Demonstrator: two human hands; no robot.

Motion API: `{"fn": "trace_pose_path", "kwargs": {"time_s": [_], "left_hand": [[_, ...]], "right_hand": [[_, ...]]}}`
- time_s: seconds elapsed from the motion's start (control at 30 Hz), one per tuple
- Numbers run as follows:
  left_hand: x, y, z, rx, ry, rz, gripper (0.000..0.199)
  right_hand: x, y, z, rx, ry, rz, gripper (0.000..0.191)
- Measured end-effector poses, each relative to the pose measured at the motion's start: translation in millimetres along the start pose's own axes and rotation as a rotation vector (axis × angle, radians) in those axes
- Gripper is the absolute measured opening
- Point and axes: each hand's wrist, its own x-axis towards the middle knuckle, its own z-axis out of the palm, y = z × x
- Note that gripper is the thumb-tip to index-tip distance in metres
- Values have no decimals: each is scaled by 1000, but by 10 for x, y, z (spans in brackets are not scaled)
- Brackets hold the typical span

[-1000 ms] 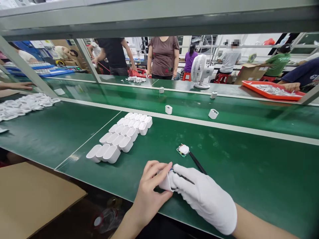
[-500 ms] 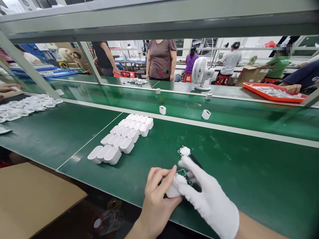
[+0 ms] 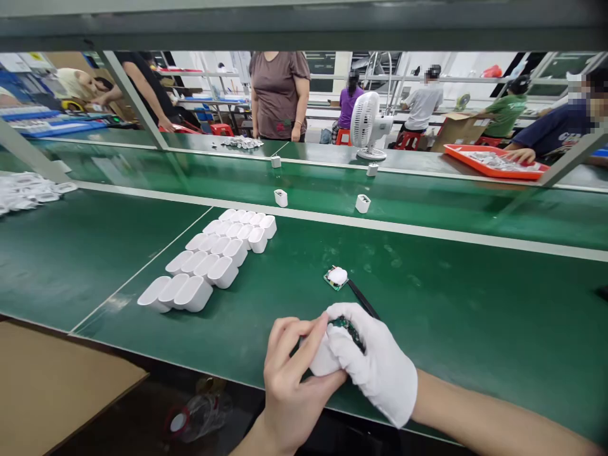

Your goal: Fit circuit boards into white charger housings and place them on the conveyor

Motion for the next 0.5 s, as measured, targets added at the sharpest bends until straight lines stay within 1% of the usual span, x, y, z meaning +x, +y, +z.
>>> {"fn": "trace_pose_path", "kwargs": {"time_s": [0.07,0.17,0.23,0.27,0.33,0.4,0.43,0.5], "left_hand": [[-7,-19,-8,-13,9,30,56],[-25,-53,-24,-56,22,57,58],[-34,-65,-31,-81,35,41,57],[-35,-66,-33,-89,37,29,57],[-28,-61,-31,-97,28,24,56],[-12,-51,-26,-97,6,43,55],[-2,-46,-24,-93,1,56,54],[17,-40,-21,-77,2,77,54]], "right_hand": [[-25,-26,-39,43,-41,11,24],[-72,-29,-115,126,-114,-82,39],[-82,12,-140,220,-121,-125,48],[-76,40,-139,291,-138,-98,51],[-44,99,-116,456,-228,11,57],[-8,138,-87,562,-309,87,63],[6,148,-79,574,-333,96,63],[17,148,-79,543,-345,55,58]]}}
